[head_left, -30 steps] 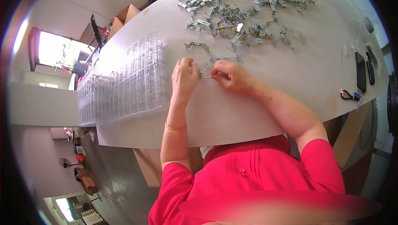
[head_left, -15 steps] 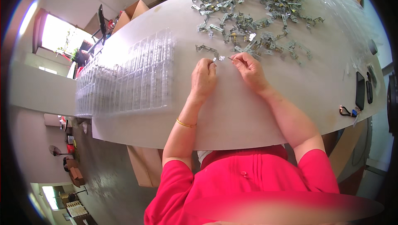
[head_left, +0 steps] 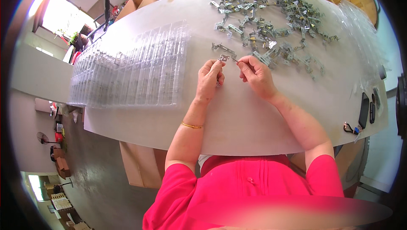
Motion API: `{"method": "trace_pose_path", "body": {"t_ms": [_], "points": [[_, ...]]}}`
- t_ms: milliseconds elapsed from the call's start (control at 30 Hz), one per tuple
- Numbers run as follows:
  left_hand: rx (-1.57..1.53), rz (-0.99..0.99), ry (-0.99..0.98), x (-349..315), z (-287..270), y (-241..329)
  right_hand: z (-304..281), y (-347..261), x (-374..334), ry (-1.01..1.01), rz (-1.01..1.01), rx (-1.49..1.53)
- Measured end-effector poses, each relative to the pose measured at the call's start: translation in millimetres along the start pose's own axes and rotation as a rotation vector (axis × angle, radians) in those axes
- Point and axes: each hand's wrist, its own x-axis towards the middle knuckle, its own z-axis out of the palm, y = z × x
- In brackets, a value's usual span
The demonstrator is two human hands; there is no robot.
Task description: Assembling small metal hinge components and placing them into a plastic organizational tray.
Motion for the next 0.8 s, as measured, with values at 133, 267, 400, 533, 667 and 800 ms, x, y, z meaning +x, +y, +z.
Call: {"method": "trace_pose_path", "body": {"t_ms": [133, 267, 400, 533, 667, 800], "points": [[0.183, 0.095, 0.083, -3.8, 1.6, 2.9, 15.6, 0.4, 15.8, -0.024, -0.061, -0.057], [0.256, 0.129, 0.174, -5.4, 4.5, 6.9, 27.9, 17.4, 20.2, 0.021, -0.076, -0.029], [0.308, 0.145, 0.198, -4.8, 3.1, 9.7, 32.0, 25.3, 21.2, 0.035, -0.059, -0.032], [0.348, 0.144, 0.205, -1.8, -1.7, 3.4, 30.2, 25.5, 20.9, 0.019, -0.032, -0.024], [0.515, 0.249, 0.281, 2.8, -3.7, -6.6, 28.3, 25.7, 18.1, 0.026, -0.081, -0.056], [0.598, 0.268, 0.303, 3.2, 1.1, -5.8, 24.0, 26.6, 17.5, 0.025, -0.094, -0.106]]}}
